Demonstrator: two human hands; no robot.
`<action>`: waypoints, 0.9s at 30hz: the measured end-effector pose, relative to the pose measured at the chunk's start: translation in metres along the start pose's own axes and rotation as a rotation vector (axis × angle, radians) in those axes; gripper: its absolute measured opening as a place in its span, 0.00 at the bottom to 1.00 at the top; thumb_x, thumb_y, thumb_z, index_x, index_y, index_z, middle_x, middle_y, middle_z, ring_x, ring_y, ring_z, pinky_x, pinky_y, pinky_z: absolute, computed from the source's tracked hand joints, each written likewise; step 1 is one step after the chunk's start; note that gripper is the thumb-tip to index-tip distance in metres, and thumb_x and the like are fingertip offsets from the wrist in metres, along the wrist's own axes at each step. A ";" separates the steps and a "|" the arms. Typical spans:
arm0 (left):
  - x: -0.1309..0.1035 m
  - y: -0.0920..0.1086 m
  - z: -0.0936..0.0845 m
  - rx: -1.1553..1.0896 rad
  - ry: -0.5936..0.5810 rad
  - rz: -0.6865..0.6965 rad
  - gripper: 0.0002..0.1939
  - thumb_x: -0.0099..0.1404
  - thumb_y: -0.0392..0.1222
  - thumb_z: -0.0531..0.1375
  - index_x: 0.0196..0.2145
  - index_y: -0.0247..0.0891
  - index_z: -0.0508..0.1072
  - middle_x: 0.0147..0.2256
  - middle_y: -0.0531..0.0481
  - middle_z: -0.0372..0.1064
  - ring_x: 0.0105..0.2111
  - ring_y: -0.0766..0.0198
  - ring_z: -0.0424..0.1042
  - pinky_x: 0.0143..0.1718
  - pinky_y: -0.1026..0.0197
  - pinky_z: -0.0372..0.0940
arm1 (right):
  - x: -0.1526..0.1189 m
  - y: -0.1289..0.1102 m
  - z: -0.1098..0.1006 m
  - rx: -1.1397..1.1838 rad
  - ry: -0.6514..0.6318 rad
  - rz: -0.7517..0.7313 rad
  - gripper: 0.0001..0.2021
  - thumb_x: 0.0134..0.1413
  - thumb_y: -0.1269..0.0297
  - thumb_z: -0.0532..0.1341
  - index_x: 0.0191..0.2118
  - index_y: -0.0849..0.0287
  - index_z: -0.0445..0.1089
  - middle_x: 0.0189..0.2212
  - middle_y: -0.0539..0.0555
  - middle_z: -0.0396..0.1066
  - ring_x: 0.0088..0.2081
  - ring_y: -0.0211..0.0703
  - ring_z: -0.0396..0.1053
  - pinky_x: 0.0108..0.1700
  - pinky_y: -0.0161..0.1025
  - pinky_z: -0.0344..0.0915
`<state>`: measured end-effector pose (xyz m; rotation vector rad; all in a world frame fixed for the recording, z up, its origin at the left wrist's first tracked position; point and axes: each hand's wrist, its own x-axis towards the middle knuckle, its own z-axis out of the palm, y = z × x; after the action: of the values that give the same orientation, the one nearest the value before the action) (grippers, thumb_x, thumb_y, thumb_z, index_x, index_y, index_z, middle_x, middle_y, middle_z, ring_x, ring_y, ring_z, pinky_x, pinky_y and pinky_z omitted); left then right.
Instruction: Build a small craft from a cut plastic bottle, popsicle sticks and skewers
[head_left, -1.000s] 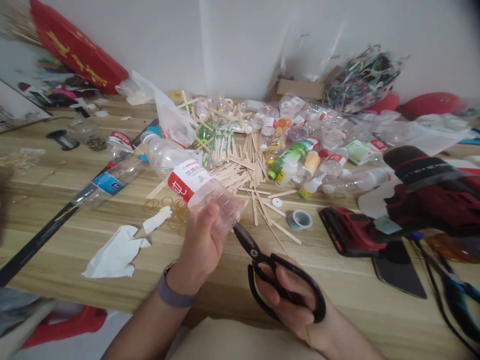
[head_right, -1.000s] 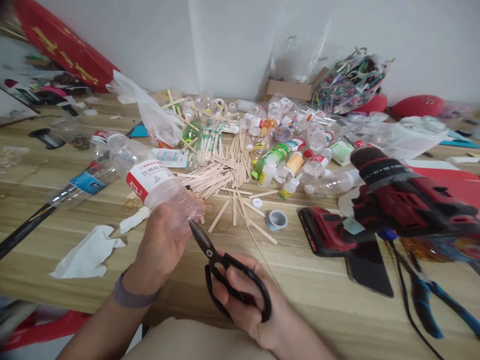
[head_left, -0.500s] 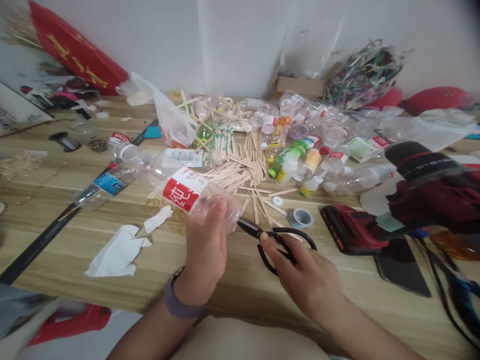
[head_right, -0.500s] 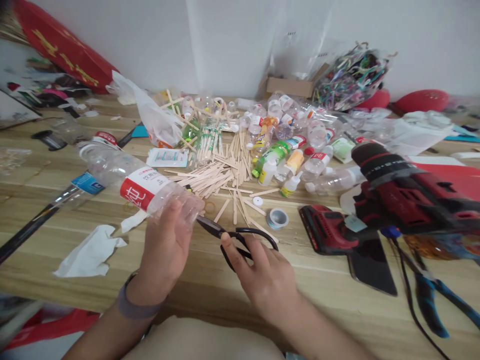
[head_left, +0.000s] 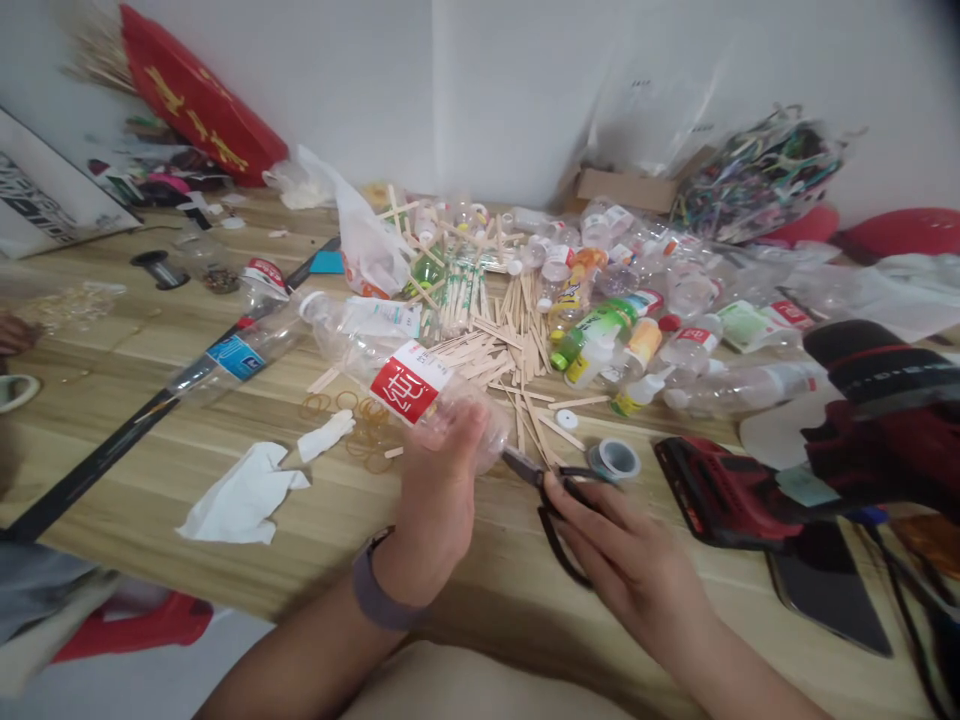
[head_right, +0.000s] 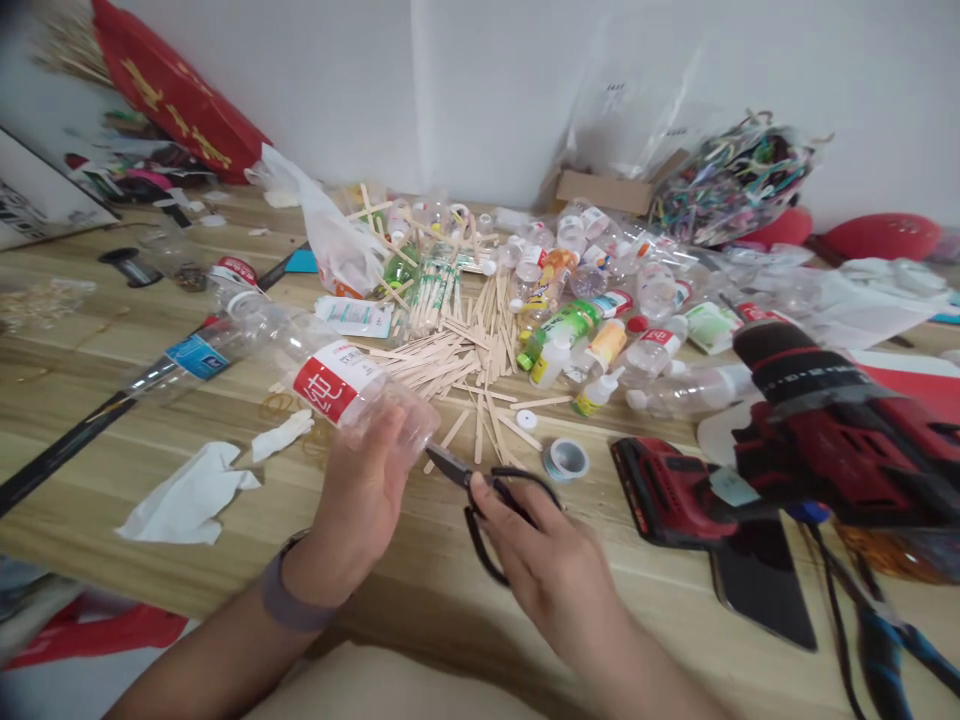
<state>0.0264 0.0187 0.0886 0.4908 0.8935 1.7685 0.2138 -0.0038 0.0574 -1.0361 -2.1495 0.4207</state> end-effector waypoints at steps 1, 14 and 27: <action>0.000 0.000 -0.001 -0.024 -0.025 -0.002 0.15 0.53 0.45 0.71 0.37 0.40 0.75 0.35 0.53 0.72 0.37 0.66 0.71 0.44 0.63 0.67 | 0.000 -0.002 0.002 0.331 -0.084 0.191 0.15 0.62 0.67 0.59 0.54 0.52 0.74 0.35 0.55 0.74 0.26 0.34 0.67 0.26 0.29 0.63; 0.007 0.014 -0.004 -0.251 -0.564 -0.385 0.26 0.46 0.55 0.73 0.39 0.37 0.77 0.34 0.48 0.74 0.33 0.60 0.74 0.37 0.60 0.69 | -0.049 -0.016 0.068 2.137 -0.658 0.550 0.28 0.51 0.34 0.60 0.28 0.60 0.72 0.08 0.38 0.43 0.07 0.24 0.38 0.10 0.23 0.45; 0.003 0.007 -0.004 -0.067 -0.219 -0.141 0.21 0.49 0.47 0.73 0.38 0.39 0.73 0.35 0.52 0.72 0.37 0.62 0.73 0.44 0.58 0.68 | -0.015 -0.025 0.006 -0.348 0.084 -0.084 0.24 0.62 0.74 0.53 0.62 0.53 0.64 0.38 0.58 0.74 0.28 0.41 0.72 0.26 0.32 0.65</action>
<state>0.0180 0.0191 0.0915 0.5528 0.6963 1.5770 0.2024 -0.0312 0.0598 -1.1226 -2.2279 -0.0401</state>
